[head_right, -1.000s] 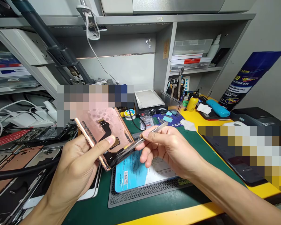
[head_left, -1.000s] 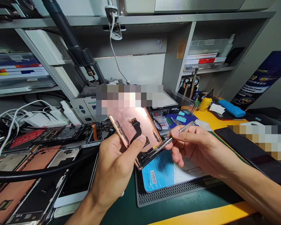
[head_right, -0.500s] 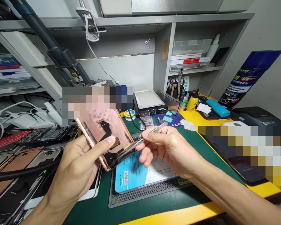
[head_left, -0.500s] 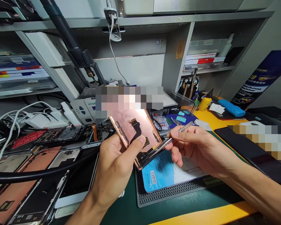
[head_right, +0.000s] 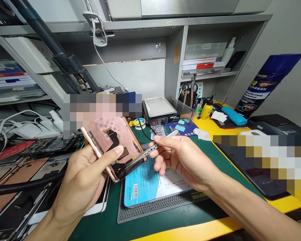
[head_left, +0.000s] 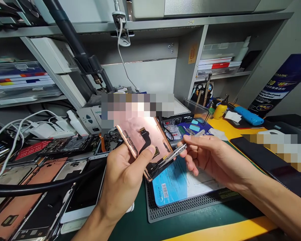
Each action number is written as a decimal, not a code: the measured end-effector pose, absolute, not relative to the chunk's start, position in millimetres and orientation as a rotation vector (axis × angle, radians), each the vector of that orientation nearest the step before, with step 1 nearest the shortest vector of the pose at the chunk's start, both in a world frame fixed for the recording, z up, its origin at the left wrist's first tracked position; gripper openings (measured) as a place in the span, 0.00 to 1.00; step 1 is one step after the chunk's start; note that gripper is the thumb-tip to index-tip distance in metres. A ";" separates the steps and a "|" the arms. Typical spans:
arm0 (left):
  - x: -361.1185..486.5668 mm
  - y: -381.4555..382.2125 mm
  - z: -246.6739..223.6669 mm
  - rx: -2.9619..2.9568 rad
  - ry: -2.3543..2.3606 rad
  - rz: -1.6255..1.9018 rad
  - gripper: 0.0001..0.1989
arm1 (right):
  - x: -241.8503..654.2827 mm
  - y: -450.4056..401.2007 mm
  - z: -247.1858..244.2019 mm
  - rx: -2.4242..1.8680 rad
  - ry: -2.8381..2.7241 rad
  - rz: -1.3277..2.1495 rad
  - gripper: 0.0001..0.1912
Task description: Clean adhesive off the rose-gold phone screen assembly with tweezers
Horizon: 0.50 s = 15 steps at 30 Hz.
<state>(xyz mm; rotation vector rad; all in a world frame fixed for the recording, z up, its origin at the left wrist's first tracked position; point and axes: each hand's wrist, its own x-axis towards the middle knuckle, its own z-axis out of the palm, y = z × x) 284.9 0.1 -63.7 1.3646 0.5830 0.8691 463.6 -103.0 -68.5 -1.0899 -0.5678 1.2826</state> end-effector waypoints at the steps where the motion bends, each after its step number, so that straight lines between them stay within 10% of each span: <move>1: 284.8 0.0 -63.2 1.362 0.592 0.871 0.07 | 464.1 -102.9 -68.6 -1.083 -0.544 1.286 0.15; 15: 285.9 1.7 -62.1 1.319 0.586 0.837 0.10 | 464.0 -101.8 -69.2 -1.031 -0.527 1.302 0.15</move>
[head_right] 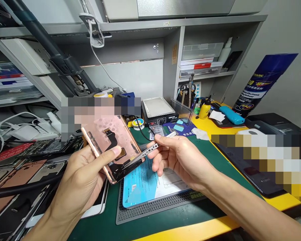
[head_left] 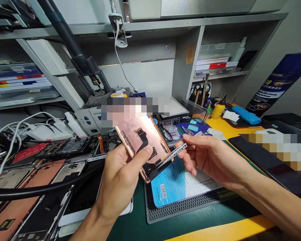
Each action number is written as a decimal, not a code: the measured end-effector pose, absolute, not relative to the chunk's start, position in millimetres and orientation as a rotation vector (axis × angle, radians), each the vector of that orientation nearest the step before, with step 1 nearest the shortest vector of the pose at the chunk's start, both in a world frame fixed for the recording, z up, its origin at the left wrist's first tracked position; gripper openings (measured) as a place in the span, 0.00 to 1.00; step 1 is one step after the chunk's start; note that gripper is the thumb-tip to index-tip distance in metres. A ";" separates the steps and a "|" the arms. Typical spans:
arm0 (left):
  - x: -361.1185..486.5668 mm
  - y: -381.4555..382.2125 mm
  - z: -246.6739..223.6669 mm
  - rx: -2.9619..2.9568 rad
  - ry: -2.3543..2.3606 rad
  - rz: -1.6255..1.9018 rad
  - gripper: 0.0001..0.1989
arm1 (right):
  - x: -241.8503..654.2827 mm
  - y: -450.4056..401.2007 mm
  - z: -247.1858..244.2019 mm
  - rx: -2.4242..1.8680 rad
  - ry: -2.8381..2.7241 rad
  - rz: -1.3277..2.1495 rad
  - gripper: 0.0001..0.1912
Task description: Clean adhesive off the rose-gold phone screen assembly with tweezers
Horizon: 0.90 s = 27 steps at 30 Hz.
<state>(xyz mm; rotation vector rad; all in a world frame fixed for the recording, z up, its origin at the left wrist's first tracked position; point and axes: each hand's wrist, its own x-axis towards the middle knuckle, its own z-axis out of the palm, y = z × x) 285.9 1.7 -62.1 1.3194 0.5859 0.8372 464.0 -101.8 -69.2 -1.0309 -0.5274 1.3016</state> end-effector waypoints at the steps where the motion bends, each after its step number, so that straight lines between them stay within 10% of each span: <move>1: 285.7 1.8 -62.4 1.325 0.585 0.836 0.10 | 463.7 -101.8 -68.7 -1.028 -0.524 1.303 0.15; 27: 286.4 3.8 -64.7 1.369 0.621 0.858 0.07 | 461.9 -99.8 -63.6 -0.998 -0.435 1.336 0.18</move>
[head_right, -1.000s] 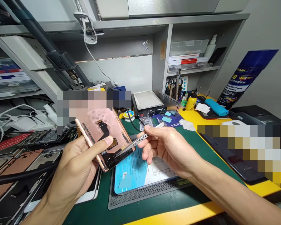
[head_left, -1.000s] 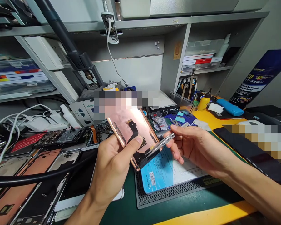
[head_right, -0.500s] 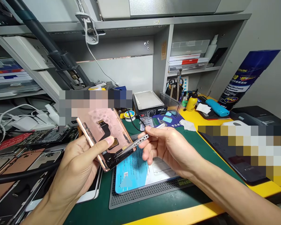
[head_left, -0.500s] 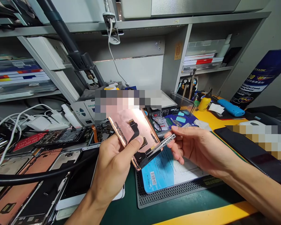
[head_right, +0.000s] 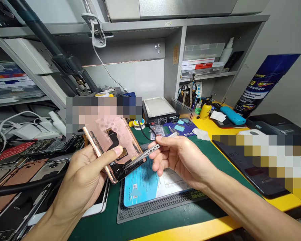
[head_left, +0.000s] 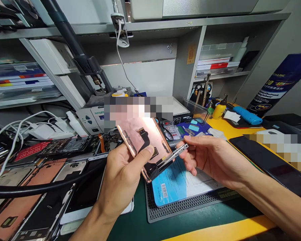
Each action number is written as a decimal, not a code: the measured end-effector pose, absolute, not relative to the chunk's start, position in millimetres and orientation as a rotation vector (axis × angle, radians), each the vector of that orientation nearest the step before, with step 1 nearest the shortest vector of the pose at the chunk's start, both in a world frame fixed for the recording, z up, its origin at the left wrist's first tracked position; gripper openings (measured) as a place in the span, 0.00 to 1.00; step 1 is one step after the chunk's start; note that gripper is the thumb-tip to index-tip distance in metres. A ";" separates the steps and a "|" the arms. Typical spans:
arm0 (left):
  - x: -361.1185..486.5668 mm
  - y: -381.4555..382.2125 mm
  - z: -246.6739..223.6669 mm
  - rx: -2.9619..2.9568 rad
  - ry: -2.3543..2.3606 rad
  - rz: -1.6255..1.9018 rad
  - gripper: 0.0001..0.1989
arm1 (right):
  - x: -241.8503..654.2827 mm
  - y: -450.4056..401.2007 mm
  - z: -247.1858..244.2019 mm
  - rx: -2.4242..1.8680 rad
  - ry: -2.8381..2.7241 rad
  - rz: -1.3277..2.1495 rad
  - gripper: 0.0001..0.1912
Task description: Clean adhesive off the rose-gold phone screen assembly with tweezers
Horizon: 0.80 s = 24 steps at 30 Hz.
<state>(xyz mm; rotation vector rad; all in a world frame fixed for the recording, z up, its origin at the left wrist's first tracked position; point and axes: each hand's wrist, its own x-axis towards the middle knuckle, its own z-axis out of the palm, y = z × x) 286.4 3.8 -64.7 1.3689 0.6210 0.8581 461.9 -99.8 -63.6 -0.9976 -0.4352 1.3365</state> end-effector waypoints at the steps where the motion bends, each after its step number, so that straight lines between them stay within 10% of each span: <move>1: 286.5 3.9 -64.8 1.371 0.620 0.861 0.07 | 461.8 -99.8 -64.0 -0.995 -0.440 1.337 0.18; 24: 285.6 2.8 -63.2 1.335 0.635 0.824 0.09 | 462.6 -98.9 -64.1 -0.988 -0.428 1.340 0.17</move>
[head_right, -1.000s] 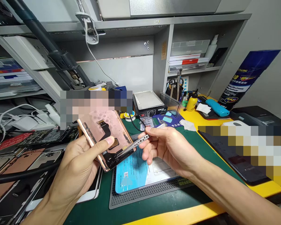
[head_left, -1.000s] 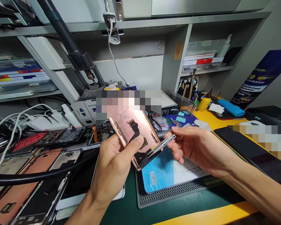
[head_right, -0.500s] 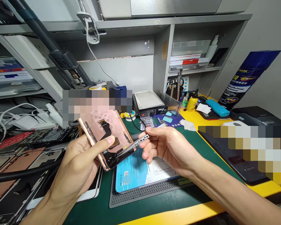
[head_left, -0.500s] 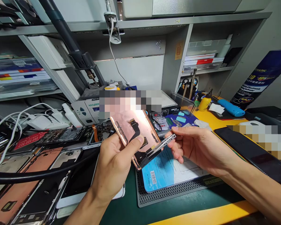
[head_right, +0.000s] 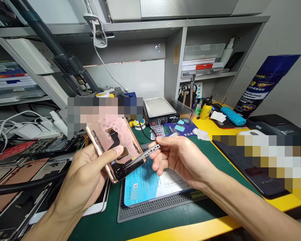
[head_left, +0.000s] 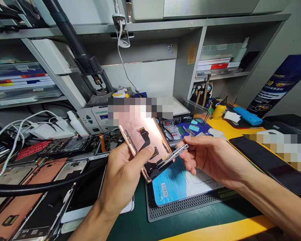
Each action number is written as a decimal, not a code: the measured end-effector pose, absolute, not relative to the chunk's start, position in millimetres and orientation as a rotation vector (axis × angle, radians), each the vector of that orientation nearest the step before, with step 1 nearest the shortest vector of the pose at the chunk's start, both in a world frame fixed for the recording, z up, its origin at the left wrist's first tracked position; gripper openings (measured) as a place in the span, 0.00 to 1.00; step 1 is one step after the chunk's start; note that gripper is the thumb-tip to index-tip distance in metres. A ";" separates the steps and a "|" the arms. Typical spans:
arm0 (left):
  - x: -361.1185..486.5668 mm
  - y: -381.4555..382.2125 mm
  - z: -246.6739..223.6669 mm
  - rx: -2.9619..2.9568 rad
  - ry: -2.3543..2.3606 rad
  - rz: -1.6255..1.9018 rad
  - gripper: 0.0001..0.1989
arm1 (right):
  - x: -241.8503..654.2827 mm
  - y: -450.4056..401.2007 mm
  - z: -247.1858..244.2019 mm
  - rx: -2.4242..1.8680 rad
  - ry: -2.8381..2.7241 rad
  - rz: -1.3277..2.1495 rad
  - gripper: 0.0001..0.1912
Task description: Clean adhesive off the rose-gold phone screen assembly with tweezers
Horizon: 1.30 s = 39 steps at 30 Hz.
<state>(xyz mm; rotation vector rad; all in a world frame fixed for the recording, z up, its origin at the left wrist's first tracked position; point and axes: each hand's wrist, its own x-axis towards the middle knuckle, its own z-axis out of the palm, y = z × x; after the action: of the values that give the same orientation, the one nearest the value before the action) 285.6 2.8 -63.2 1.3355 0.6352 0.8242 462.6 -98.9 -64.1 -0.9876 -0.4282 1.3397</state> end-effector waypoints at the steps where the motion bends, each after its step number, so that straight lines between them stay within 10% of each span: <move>1: 285.2 3.4 -63.9 1.331 0.627 0.820 0.08 | 462.8 -99.0 -64.0 -0.988 -0.428 1.339 0.17; 39: 284.7 12.6 -78.6 1.334 0.458 0.762 0.14 | 462.8 -96.2 -74.5 -0.957 -0.576 1.226 0.06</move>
<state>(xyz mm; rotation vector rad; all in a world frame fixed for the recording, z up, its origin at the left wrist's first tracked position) 284.7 12.6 -78.6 1.3336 0.4581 0.7622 462.8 -96.2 -74.5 -0.9568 -0.5764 1.2259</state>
